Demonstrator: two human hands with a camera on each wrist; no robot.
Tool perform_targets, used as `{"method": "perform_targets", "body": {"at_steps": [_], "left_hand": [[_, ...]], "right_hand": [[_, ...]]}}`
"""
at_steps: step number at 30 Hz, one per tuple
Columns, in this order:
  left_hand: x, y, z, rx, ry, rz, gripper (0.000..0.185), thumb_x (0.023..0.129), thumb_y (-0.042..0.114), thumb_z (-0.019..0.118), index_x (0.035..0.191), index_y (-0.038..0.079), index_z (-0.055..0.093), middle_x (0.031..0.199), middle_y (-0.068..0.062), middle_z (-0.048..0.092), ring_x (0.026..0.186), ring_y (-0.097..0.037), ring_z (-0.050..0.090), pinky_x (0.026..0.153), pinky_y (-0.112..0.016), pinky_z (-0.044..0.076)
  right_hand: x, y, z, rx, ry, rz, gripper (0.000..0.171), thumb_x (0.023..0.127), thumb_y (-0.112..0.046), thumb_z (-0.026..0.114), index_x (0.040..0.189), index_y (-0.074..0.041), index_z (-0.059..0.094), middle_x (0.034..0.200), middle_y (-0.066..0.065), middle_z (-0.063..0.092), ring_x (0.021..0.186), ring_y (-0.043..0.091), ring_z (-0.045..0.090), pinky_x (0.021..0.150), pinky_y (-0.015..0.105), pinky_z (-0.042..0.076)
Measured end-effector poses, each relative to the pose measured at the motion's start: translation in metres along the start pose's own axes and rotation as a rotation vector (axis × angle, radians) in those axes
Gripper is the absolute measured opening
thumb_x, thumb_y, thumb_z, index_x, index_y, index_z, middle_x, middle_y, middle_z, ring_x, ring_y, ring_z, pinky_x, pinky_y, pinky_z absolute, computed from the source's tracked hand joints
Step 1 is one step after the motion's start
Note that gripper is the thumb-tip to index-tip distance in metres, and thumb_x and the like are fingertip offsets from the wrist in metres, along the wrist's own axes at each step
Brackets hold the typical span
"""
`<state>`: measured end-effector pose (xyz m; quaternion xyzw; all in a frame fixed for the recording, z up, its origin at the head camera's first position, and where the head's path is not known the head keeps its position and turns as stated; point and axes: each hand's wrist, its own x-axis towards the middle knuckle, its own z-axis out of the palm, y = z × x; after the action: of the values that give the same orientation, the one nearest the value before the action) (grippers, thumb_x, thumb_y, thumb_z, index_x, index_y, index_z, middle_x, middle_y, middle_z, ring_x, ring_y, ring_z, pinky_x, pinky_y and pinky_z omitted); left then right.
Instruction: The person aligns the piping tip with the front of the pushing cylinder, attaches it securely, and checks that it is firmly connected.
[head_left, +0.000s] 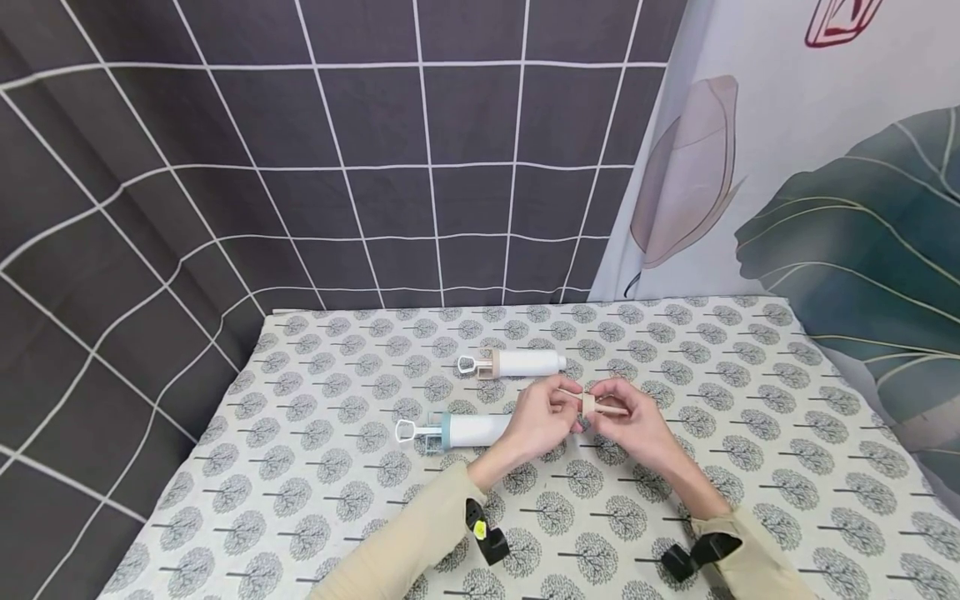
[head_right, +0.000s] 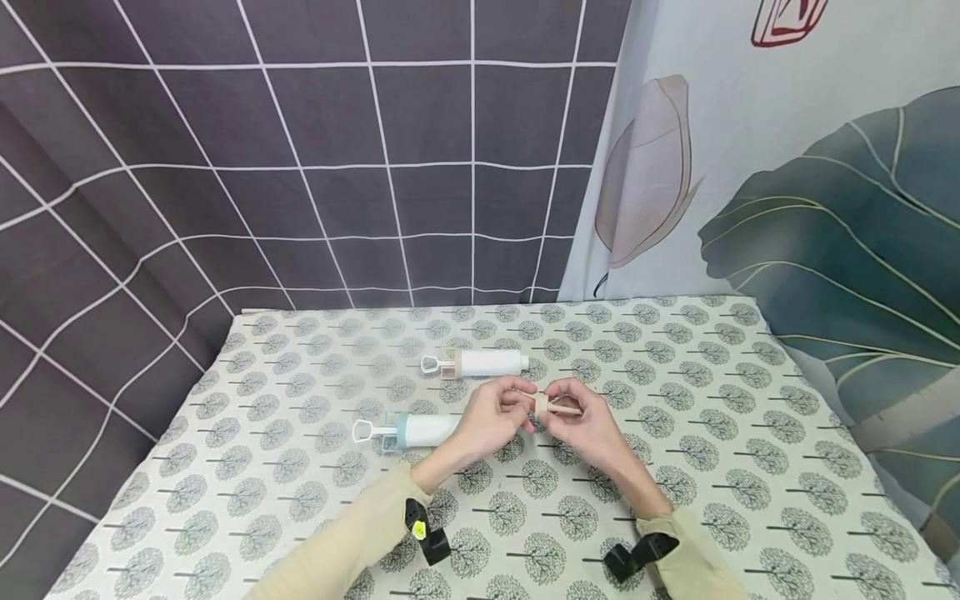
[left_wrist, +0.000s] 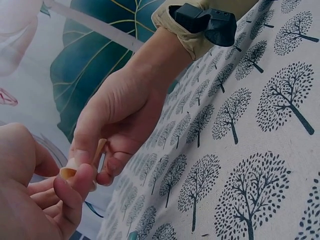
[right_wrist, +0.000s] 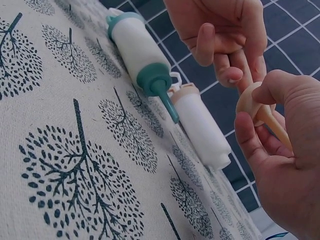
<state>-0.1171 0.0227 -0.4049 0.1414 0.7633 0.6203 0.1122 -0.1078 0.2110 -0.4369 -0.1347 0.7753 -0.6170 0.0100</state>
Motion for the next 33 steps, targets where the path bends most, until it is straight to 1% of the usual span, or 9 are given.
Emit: {"method": "perform_targets", "body": {"at_steps": [5,8,10,13,17,21,27,30,33], "left_hand": [[0.000,0.000,-0.001,-0.009,0.004,0.007,0.025,0.092,-0.006,0.057,0.116,0.001,0.064,0.087,-0.002,0.073,0.066,-0.015,0.067,0.052,-0.025,0.051],[0.000,-0.001,-0.002,-0.017,0.002,0.004,0.025,0.092,-0.005,0.058,0.116,0.001,0.063,0.088,-0.001,0.072,0.067,-0.013,0.067,0.056,-0.025,0.053],[0.000,-0.001,-0.003,-0.015,-0.001,0.013,0.026,0.092,-0.005,0.059,0.118,-0.002,0.063,0.089,-0.002,0.071,0.068,-0.014,0.067,0.058,-0.025,0.054],[0.001,-0.002,-0.005,0.028,0.014,0.055,0.026,0.090,-0.004,0.063,0.116,-0.004,0.064,0.090,-0.002,0.070,0.071,-0.012,0.065,0.063,-0.024,0.054],[0.003,-0.003,-0.009,0.097,0.044,0.100,0.023,0.088,-0.001,0.067,0.111,-0.001,0.067,0.092,-0.003,0.070,0.071,-0.007,0.060,0.065,-0.022,0.053],[0.005,-0.003,-0.014,0.118,0.063,0.105,0.021,0.089,0.001,0.068,0.109,0.001,0.068,0.093,-0.003,0.070,0.073,-0.006,0.060,0.067,-0.022,0.053],[0.011,-0.005,-0.023,0.152,0.122,0.122,0.018,0.087,0.000,0.070,0.105,0.002,0.069,0.092,-0.003,0.070,0.070,-0.006,0.060,0.065,-0.022,0.052],[0.015,-0.004,-0.029,0.163,0.138,0.136,0.019,0.086,-0.001,0.071,0.105,0.001,0.069,0.093,-0.003,0.070,0.072,-0.008,0.061,0.067,-0.023,0.052],[0.019,-0.003,-0.034,0.163,0.145,0.145,0.021,0.086,-0.003,0.071,0.106,-0.003,0.068,0.093,-0.005,0.070,0.073,-0.010,0.062,0.068,-0.023,0.053]], "right_hand": [[0.001,0.000,-0.001,0.023,-0.008,0.003,0.035,0.085,0.005,0.069,0.116,0.010,0.054,0.111,0.027,0.063,0.094,0.017,0.067,0.081,0.030,0.056],[0.001,0.001,-0.001,0.032,-0.012,0.000,0.035,0.085,0.005,0.069,0.116,0.010,0.053,0.110,0.027,0.063,0.093,0.018,0.067,0.081,0.030,0.056],[0.001,0.001,-0.001,0.048,-0.014,-0.004,0.036,0.085,0.007,0.068,0.116,0.011,0.052,0.111,0.026,0.062,0.094,0.017,0.066,0.081,0.029,0.056],[0.001,0.002,-0.001,0.060,-0.011,-0.019,0.036,0.084,0.009,0.068,0.116,0.013,0.052,0.113,0.024,0.059,0.096,0.015,0.064,0.082,0.025,0.055],[0.002,0.002,-0.001,0.059,-0.007,-0.045,0.036,0.084,0.011,0.068,0.116,0.013,0.052,0.113,0.021,0.057,0.096,0.013,0.062,0.082,0.022,0.053],[0.002,0.001,0.000,0.050,-0.003,-0.048,0.036,0.083,0.011,0.068,0.116,0.013,0.052,0.111,0.019,0.058,0.095,0.013,0.062,0.082,0.020,0.053],[0.001,0.000,0.000,0.058,0.003,-0.031,0.036,0.083,0.014,0.066,0.116,0.013,0.052,0.107,0.020,0.058,0.092,0.013,0.062,0.080,0.020,0.053],[0.001,0.000,0.000,0.057,0.006,-0.026,0.036,0.083,0.014,0.067,0.116,0.013,0.052,0.107,0.020,0.058,0.092,0.013,0.062,0.081,0.020,0.052],[0.001,-0.001,0.000,0.058,0.007,-0.019,0.036,0.083,0.013,0.067,0.116,0.013,0.052,0.107,0.020,0.058,0.091,0.014,0.061,0.080,0.020,0.052]]}}
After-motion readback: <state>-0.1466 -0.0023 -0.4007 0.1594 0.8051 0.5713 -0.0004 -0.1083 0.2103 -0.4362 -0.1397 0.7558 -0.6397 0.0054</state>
